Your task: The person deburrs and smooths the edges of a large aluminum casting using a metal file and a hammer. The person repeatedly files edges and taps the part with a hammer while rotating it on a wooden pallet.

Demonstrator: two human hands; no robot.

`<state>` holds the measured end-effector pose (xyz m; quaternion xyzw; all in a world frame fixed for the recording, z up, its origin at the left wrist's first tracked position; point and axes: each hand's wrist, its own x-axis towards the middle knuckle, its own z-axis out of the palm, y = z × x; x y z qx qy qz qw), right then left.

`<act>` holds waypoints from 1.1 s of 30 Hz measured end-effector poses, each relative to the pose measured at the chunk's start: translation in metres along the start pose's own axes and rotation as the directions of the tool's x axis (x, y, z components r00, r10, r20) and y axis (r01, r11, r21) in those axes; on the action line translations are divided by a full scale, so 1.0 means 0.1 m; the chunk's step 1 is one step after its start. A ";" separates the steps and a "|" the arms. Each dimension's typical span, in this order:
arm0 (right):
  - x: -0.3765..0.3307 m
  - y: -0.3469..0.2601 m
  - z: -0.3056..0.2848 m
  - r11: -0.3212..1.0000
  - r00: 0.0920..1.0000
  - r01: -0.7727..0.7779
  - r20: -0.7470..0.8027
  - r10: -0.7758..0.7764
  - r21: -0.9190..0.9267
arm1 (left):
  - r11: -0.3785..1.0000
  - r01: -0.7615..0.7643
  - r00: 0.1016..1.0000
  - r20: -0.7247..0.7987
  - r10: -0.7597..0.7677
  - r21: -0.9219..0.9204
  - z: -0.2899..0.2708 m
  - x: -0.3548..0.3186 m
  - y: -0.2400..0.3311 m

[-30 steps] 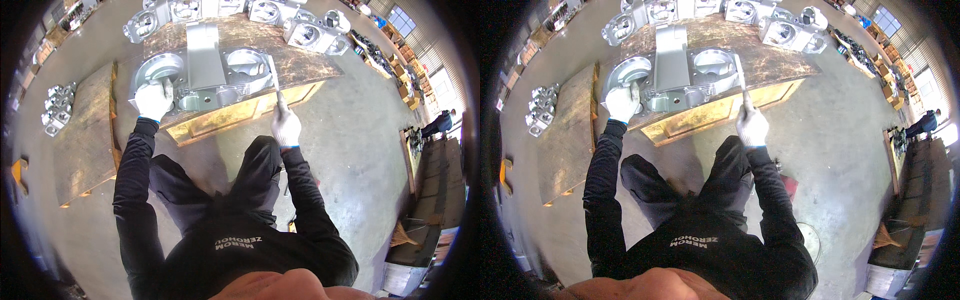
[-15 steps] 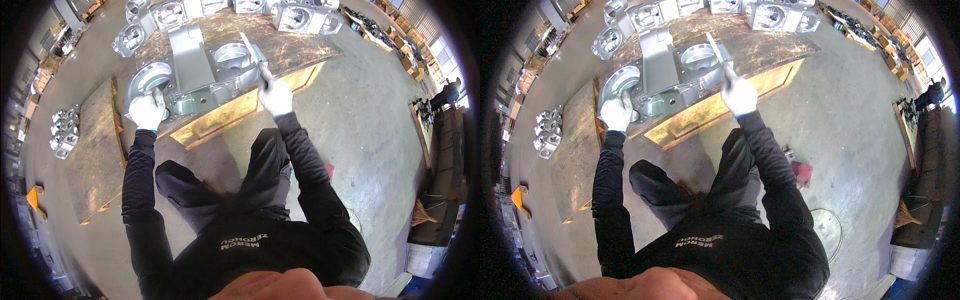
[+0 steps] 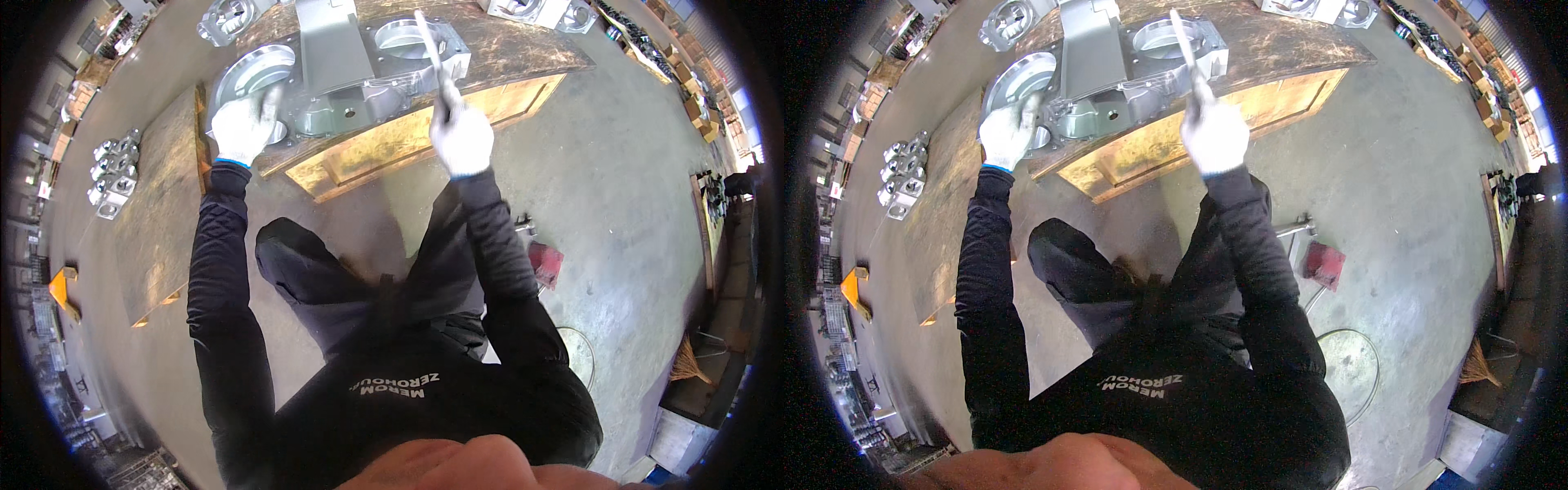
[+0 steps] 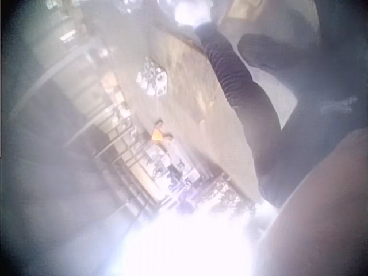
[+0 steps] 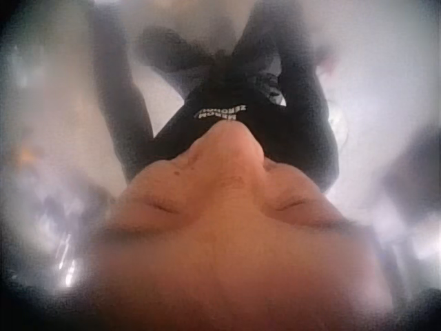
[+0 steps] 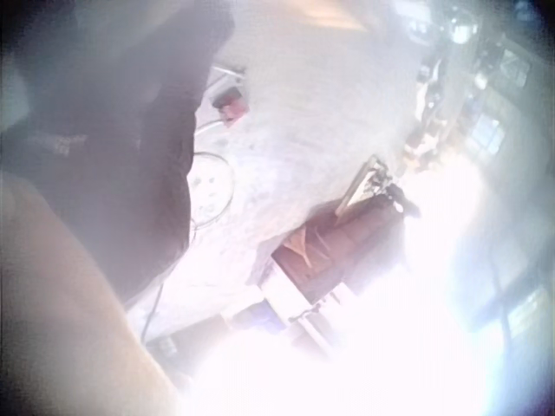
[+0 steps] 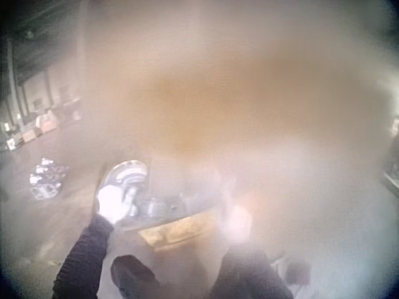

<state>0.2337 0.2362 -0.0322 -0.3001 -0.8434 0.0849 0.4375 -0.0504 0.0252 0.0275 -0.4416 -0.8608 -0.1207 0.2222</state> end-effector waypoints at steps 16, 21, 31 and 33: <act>-0.15 -0.41 -0.14 0.990 0.989 0.088 0.127 -0.073 -0.112 | 0.995 0.016 0.978 0.206 -0.037 0.102 -0.41 -0.08 0.43; -0.06 -0.55 0.00 0.984 0.985 0.002 0.168 -0.032 0.178 | 0.995 0.056 0.953 0.291 -0.079 0.087 -0.43 -0.11 0.47; -0.04 -0.71 0.11 0.584 0.952 -0.299 0.274 0.133 0.755 | 0.999 0.050 0.967 0.251 -0.047 -0.005 -0.38 -0.14 0.43; -0.06 -0.70 0.05 0.861 0.999 -0.009 0.040 -0.013 0.508 | 1.000 0.028 0.980 0.198 -0.028 0.000 -0.35 -0.15 0.43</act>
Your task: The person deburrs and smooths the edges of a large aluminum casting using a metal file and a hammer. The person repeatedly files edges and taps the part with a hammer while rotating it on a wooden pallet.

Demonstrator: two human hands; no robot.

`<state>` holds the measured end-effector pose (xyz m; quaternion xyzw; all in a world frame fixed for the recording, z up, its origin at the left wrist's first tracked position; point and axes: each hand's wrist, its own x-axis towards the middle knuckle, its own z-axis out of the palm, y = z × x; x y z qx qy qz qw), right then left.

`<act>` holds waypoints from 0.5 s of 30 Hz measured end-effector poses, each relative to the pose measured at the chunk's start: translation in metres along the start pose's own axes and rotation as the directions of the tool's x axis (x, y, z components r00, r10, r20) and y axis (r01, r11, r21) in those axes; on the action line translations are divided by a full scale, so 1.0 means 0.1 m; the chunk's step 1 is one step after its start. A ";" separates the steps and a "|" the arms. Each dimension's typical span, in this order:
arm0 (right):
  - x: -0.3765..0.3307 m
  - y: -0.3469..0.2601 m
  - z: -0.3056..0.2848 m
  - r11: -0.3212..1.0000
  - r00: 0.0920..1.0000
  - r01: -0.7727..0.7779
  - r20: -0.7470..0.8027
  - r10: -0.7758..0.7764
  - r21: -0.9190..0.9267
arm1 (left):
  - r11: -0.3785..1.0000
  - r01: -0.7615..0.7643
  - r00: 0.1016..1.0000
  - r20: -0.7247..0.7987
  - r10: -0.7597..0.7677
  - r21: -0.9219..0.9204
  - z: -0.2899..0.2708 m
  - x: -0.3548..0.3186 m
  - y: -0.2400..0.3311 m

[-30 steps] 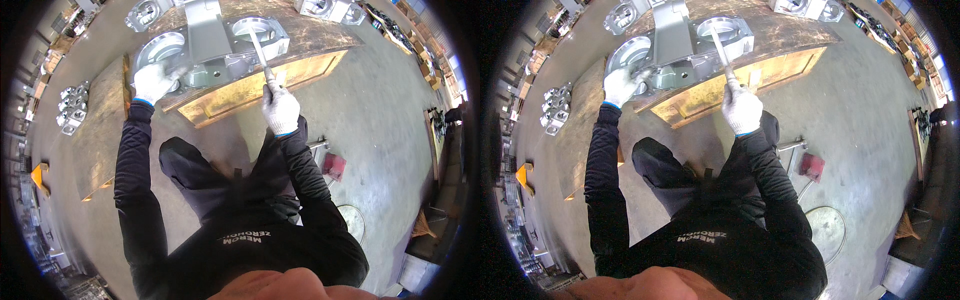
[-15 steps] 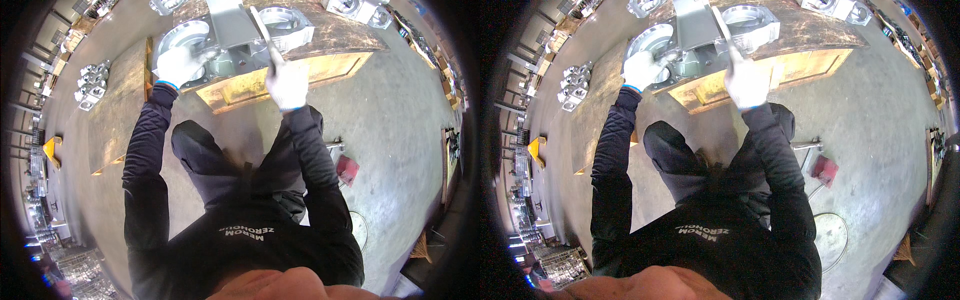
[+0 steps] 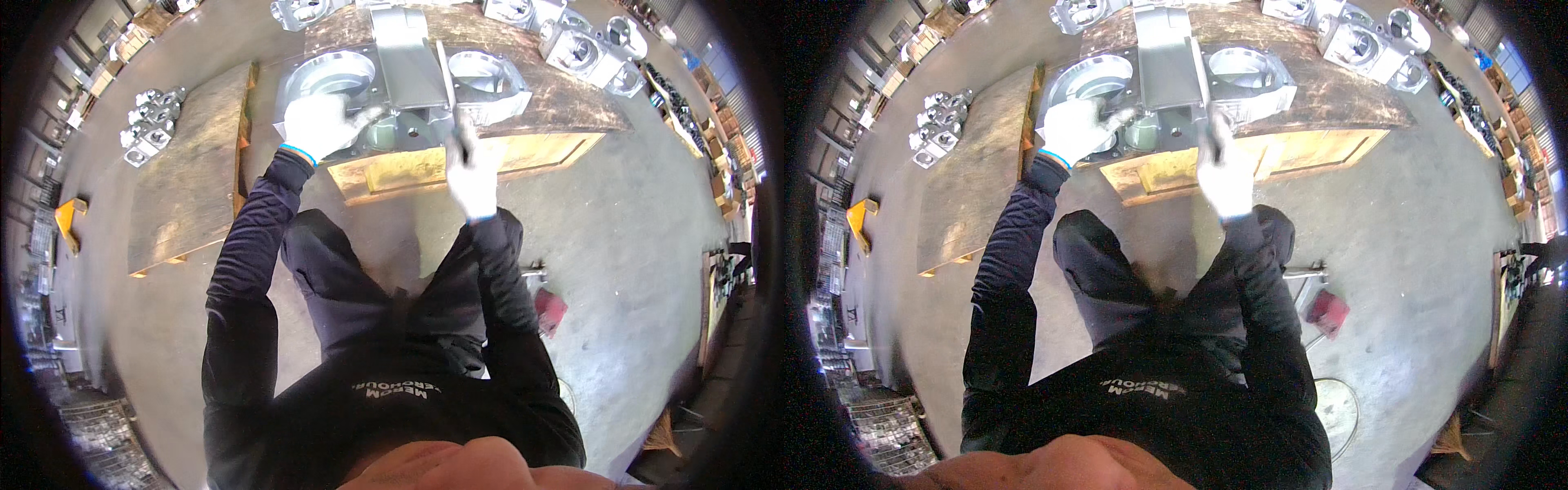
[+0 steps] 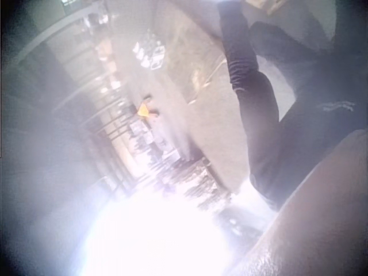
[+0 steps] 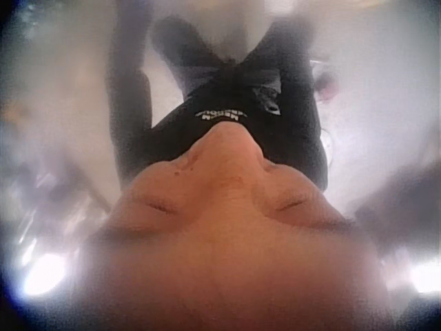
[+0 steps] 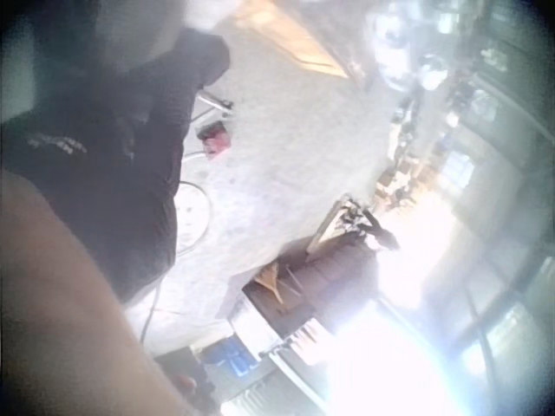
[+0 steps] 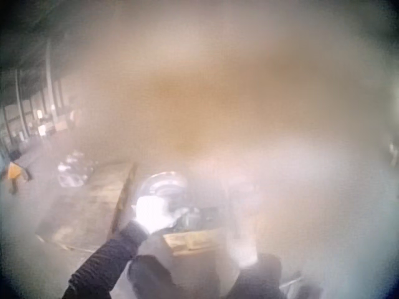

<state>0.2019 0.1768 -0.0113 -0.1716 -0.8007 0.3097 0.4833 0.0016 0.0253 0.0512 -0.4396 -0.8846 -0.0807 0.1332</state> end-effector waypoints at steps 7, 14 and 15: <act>-0.21 -0.01 0.16 0.864 0.986 0.148 0.141 -0.091 -0.482 | 0.997 -0.077 0.940 -0.334 0.064 -0.024 0.17 -0.03 -0.05; -0.31 -0.39 0.34 0.905 0.936 0.020 0.327 0.133 -0.424 | 0.994 -0.023 0.912 -0.410 -0.022 -0.104 0.22 -0.04 -0.02; -0.26 -0.41 0.41 0.884 0.940 0.020 0.310 0.143 -0.468 | 0.993 -0.049 0.889 -0.457 -0.006 -0.108 0.23 -0.03 -0.02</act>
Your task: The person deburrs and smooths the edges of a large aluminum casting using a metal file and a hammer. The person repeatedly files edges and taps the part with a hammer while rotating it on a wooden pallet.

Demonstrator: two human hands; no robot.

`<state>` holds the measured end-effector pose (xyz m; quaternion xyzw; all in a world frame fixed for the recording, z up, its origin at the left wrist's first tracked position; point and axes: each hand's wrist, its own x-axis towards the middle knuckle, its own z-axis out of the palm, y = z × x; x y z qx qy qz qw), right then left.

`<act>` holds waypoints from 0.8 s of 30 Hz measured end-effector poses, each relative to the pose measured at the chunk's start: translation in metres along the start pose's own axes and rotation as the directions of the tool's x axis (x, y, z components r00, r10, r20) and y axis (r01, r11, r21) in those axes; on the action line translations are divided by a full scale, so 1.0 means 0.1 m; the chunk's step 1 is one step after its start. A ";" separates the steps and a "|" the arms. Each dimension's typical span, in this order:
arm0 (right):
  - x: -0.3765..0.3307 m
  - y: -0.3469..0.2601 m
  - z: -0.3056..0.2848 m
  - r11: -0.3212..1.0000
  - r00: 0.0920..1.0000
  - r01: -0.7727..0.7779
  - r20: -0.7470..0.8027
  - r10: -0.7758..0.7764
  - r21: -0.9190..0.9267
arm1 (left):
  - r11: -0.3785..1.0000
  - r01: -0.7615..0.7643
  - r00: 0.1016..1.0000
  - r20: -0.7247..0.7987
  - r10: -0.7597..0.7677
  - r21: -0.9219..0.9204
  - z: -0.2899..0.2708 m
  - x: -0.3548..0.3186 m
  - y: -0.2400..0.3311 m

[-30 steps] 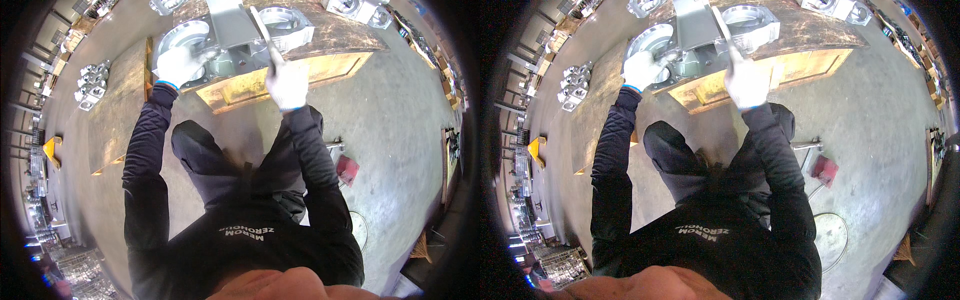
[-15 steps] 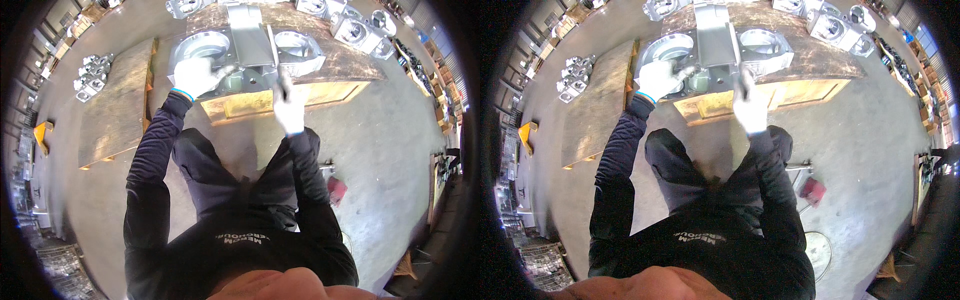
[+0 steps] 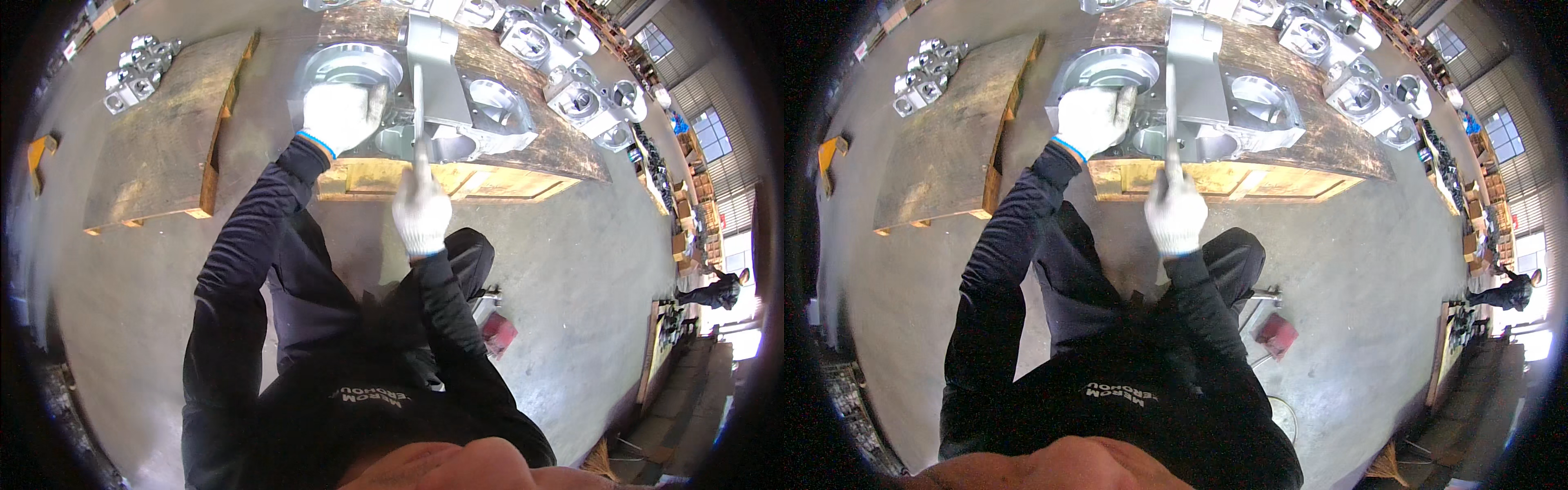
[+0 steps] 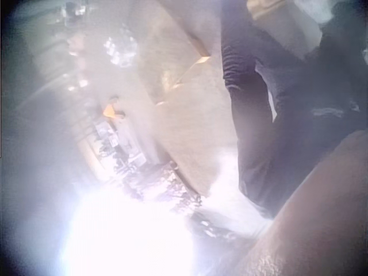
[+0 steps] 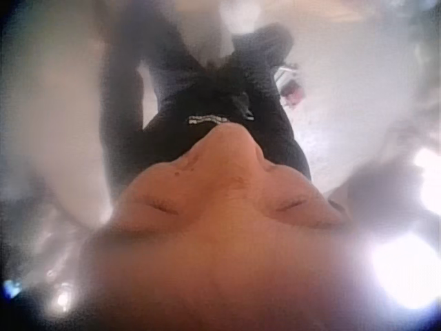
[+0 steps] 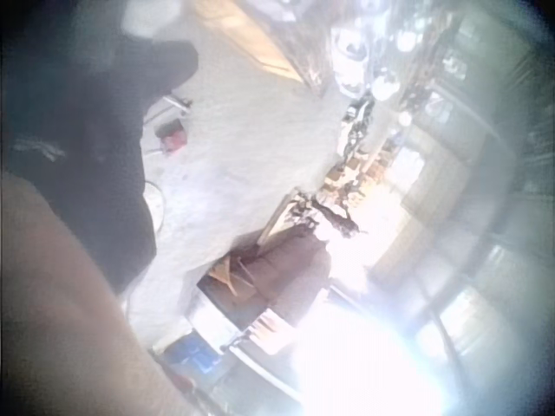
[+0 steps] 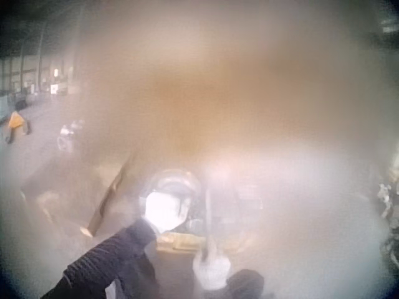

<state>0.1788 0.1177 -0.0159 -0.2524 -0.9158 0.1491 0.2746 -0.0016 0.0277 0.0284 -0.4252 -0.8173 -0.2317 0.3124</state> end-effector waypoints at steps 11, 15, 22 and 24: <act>-0.29 0.26 0.32 0.783 0.987 0.154 -0.132 -0.092 0.602 | 0.995 -0.087 0.996 0.033 0.088 -0.041 0.03 0.09 -0.17; -0.36 0.24 0.16 0.716 0.997 -0.026 0.070 -0.032 0.698 | 1.000 -0.001 0.991 0.131 0.002 -0.008 0.09 0.36 -0.26; -0.21 0.11 0.36 0.618 0.997 -0.035 0.072 -0.036 0.786 | 0.999 -0.009 0.971 0.239 -0.002 0.047 0.08 0.50 -0.30; -0.28 0.10 0.55 0.544 1.000 -0.017 0.024 -0.005 0.839 | 1.000 0.013 0.972 0.235 -0.007 -0.024 0.09 0.48 -0.31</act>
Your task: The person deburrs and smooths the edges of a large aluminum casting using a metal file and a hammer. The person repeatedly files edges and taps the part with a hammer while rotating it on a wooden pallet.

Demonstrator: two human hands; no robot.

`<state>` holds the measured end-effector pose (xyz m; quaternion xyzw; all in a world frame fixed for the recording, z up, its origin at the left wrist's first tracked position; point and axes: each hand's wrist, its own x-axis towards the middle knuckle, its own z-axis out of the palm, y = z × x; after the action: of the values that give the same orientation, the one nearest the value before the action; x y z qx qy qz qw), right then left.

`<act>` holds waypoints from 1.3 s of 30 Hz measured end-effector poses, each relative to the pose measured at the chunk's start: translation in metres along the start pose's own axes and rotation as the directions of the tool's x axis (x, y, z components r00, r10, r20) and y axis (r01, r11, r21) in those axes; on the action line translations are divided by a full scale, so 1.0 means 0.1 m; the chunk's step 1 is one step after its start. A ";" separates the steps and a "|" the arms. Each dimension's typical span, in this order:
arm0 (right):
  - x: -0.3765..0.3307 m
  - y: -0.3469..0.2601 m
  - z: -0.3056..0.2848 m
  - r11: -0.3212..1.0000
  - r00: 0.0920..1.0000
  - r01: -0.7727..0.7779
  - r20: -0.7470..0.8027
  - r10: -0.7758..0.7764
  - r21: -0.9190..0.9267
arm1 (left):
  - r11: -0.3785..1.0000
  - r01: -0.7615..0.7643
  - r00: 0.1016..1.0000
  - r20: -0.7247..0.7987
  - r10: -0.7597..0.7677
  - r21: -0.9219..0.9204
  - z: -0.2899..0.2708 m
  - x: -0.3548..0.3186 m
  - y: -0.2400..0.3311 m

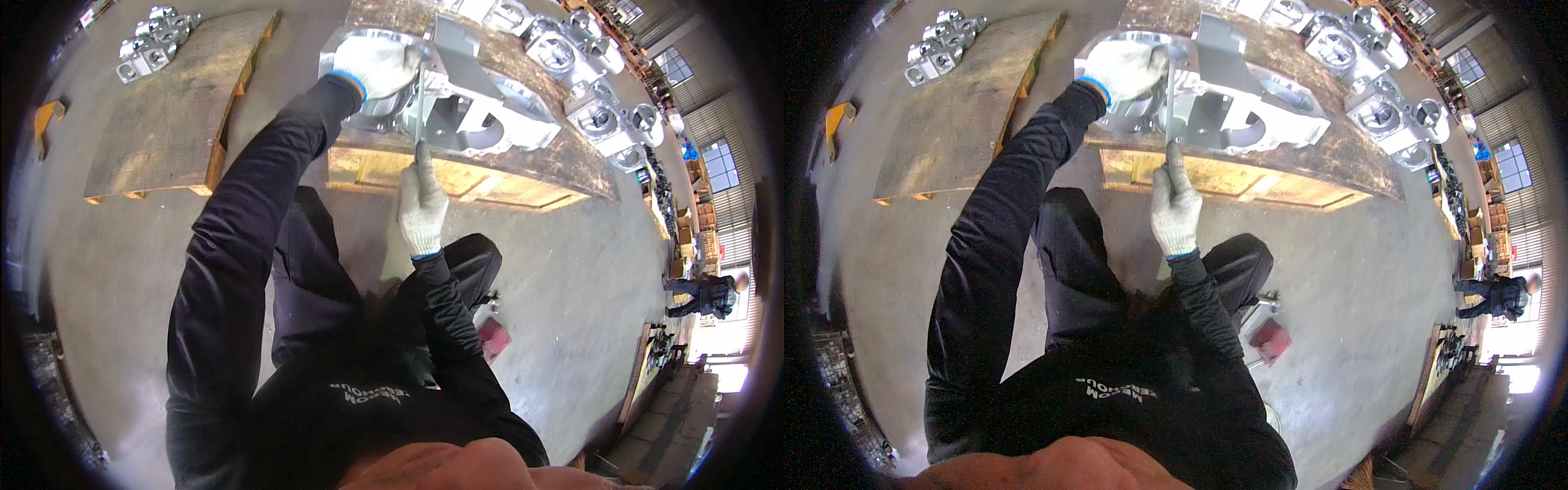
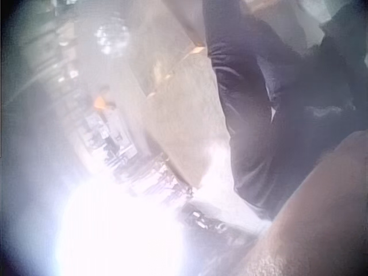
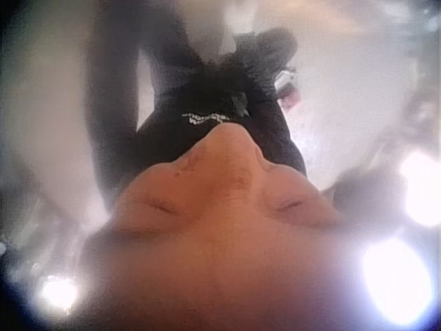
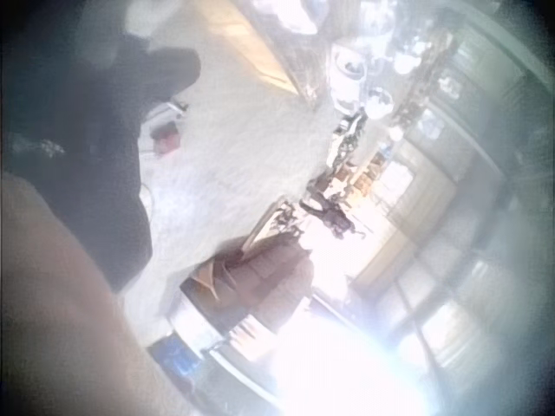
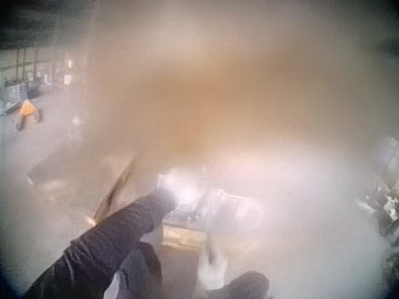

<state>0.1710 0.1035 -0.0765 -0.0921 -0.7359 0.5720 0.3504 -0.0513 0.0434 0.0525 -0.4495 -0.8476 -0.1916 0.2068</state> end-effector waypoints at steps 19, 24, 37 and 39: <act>0.03 -0.19 -0.24 0.962 1.000 0.007 0.021 -0.001 -0.272 | 1.000 0.020 1.000 -0.005 -0.020 0.005 0.00 0.03 -0.04; -0.02 -0.22 -0.15 0.980 0.979 -0.199 0.058 0.197 0.027 | 0.993 -0.078 0.997 -0.002 0.078 0.090 0.08 0.05 -0.11; -1.12 0.03 -0.50 0.963 0.954 -0.206 0.183 0.238 -0.175 | 0.997 -0.062 0.992 -0.107 0.065 0.035 0.07 0.05 -0.04; -0.91 -0.05 -0.66 0.939 0.948 -0.312 0.023 0.319 -0.142 | 0.998 -0.054 0.993 -0.104 0.055 0.008 0.10 0.02 -0.04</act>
<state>0.2809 0.1043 -0.1027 -0.2195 -0.7567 0.5711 0.2303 -0.0574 0.0474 0.0441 -0.4613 -0.8236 -0.2067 0.2571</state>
